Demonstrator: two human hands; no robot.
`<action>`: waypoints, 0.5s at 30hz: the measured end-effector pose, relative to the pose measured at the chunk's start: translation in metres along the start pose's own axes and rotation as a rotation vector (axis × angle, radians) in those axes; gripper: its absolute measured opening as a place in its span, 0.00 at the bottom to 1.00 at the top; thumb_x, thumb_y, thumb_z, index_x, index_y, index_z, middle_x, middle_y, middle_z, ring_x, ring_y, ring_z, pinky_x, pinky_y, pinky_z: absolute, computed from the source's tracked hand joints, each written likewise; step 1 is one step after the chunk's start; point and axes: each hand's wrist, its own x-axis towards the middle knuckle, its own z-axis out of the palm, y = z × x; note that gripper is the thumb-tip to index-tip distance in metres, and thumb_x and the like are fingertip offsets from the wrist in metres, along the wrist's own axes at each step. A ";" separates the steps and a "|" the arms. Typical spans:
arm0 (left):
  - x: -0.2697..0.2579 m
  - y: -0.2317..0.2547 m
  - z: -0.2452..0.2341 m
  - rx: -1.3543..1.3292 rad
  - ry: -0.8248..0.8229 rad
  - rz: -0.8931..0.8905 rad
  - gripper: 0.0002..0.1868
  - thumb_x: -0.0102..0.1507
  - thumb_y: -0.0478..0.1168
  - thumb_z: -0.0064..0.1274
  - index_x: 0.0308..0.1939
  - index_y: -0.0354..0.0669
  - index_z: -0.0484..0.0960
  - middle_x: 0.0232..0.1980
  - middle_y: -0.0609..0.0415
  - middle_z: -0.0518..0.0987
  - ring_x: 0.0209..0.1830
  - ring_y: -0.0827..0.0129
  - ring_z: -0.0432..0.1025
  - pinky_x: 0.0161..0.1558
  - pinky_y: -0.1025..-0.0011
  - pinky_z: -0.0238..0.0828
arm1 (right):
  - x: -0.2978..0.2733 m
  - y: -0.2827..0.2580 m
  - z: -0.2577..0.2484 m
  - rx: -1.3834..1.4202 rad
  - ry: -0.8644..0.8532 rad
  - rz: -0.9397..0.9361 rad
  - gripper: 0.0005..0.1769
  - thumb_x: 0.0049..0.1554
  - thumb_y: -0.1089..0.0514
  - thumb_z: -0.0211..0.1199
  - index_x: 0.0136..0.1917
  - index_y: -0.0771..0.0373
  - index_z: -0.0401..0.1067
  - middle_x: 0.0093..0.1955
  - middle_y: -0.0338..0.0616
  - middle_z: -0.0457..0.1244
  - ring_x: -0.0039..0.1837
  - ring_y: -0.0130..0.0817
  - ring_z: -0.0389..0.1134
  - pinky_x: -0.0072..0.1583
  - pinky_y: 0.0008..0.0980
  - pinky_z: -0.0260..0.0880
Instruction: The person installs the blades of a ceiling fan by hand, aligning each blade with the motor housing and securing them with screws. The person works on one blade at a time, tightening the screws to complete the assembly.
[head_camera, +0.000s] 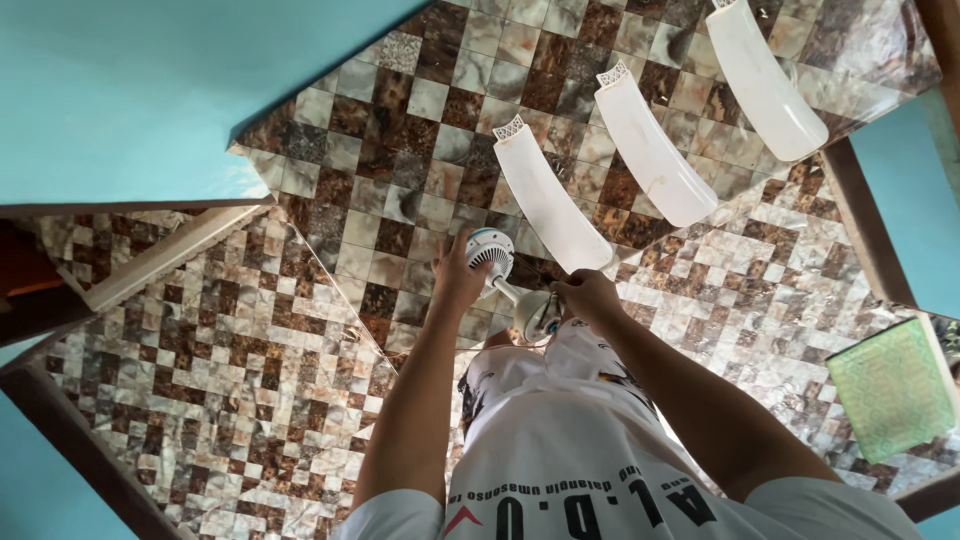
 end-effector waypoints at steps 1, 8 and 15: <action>0.000 0.003 -0.003 -0.004 0.008 0.008 0.45 0.56 0.45 0.70 0.73 0.60 0.62 0.69 0.45 0.72 0.79 0.36 0.48 0.72 0.39 0.43 | 0.001 -0.003 0.002 -0.040 0.005 0.002 0.15 0.57 0.52 0.72 0.45 0.68 0.79 0.34 0.44 0.68 0.30 0.25 0.66 0.31 0.27 0.66; -0.004 0.019 -0.011 -0.059 -0.120 -0.207 0.42 0.57 0.44 0.66 0.74 0.66 0.66 0.71 0.51 0.74 0.75 0.40 0.55 0.71 0.46 0.56 | 0.011 -0.001 0.000 0.459 -0.152 0.455 0.18 0.59 0.46 0.64 0.35 0.60 0.72 0.28 0.42 0.61 0.26 0.27 0.55 0.28 0.26 0.49; -0.002 0.001 -0.002 -0.039 0.032 0.008 0.42 0.55 0.44 0.69 0.71 0.60 0.67 0.69 0.49 0.72 0.71 0.50 0.64 0.69 0.47 0.56 | 0.024 0.024 0.002 0.816 -0.366 0.567 0.18 0.61 0.46 0.61 0.35 0.57 0.69 0.27 0.34 0.60 0.24 0.22 0.54 0.26 0.19 0.50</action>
